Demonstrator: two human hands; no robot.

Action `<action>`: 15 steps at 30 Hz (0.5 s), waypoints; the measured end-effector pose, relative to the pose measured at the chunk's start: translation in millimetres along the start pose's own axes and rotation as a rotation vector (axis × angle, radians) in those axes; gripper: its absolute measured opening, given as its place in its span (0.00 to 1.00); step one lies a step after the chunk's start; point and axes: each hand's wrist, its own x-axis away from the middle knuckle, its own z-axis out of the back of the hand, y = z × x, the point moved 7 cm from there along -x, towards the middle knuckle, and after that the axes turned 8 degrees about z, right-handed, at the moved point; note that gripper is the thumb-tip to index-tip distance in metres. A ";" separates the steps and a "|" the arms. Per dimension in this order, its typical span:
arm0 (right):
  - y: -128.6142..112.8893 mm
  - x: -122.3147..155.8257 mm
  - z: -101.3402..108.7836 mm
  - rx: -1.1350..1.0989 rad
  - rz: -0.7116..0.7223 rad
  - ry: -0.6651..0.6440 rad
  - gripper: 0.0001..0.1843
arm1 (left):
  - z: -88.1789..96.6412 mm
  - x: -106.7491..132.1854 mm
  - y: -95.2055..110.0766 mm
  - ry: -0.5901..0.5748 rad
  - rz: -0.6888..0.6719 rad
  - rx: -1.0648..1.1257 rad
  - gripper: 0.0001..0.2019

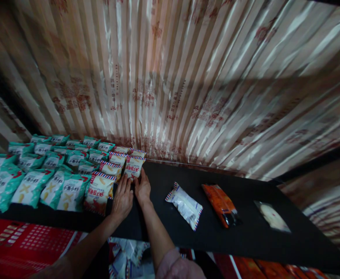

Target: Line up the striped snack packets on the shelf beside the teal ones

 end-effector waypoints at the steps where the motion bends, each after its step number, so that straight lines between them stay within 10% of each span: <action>1: 0.5 -0.2 -0.1 0.007 0.000 -0.007 0.29 | 0.2 0.0 0.3 -0.001 -0.002 0.000 0.23; 15: 0.0 3.1 -1.1 0.052 -0.004 0.036 0.31 | -5.8 -0.2 -0.2 -0.026 -0.016 -0.020 0.26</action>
